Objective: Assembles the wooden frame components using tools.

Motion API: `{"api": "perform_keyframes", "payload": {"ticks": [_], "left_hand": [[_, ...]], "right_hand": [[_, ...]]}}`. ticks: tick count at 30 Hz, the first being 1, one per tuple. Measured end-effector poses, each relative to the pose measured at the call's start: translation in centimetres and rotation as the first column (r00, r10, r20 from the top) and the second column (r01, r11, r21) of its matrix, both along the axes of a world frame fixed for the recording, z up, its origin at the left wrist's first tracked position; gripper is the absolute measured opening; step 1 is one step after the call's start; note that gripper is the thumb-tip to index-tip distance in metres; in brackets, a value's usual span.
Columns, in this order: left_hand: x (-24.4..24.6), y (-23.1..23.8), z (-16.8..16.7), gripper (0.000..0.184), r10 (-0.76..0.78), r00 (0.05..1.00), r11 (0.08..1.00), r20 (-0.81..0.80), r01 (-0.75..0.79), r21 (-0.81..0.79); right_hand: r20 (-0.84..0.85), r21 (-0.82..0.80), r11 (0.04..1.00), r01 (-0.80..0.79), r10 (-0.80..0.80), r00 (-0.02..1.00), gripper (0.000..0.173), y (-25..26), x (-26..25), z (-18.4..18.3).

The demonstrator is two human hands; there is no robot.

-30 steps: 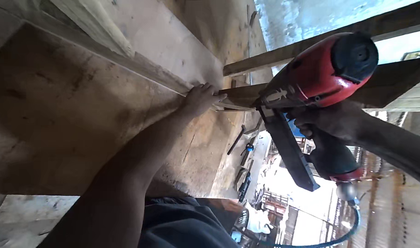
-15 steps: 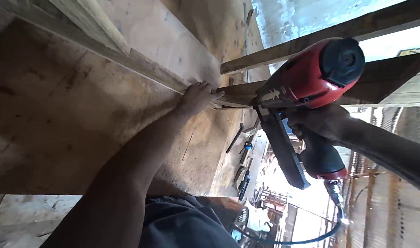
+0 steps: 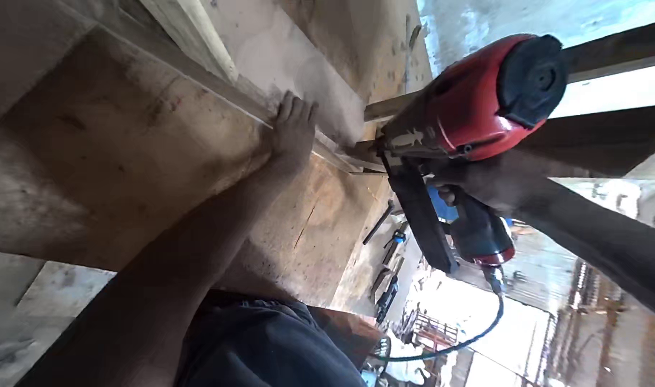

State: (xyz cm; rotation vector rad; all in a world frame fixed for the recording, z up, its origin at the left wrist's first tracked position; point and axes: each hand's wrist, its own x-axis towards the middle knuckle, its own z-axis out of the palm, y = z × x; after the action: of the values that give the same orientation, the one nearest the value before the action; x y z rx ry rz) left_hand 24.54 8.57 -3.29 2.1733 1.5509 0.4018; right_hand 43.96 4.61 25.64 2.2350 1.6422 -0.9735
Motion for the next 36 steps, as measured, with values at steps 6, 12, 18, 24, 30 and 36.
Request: {"api": "perform_keyframes", "payload": {"ticks": [6,12,18,24,30,36], "left_hand": [[-2.6,0.6,1.6,0.081,-0.006,0.997,1.0,-0.075,0.004,-0.023],[-2.3,0.7,1.3,0.083,-0.034,0.991,0.999,-0.127,0.031,-0.032],[-2.8,0.8,1.5,0.07,-0.042,0.992,0.999,-0.116,0.038,-0.036],[-2.8,0.7,1.9,0.082,-0.047,0.994,0.996,-0.099,0.04,-0.074],[-2.5,0.7,1.6,0.071,-0.03,0.989,0.998,-0.145,0.023,-0.05],[-2.6,0.8,1.8,0.097,-0.05,0.989,0.997,-0.141,0.041,-0.065]], "right_hand": [[-0.016,-0.089,0.995,0.036,-0.038,0.999,0.005,1.9,-4.4,-3.1],[0.055,-0.196,0.98,-0.041,0.053,0.997,0.004,3.6,-5.3,-2.7],[0.14,-0.312,0.937,-0.155,0.207,0.968,0.013,6.3,-6.1,-3.2],[0.191,-0.322,0.937,-0.135,0.204,0.96,0.008,6.0,-6.8,-3.1],[0.138,-0.301,0.946,-0.124,0.172,0.975,0.008,5.7,-6.6,-2.8],[0.176,-0.299,0.941,-0.159,0.218,0.96,0.011,5.3,-5.1,-3.3]]}}
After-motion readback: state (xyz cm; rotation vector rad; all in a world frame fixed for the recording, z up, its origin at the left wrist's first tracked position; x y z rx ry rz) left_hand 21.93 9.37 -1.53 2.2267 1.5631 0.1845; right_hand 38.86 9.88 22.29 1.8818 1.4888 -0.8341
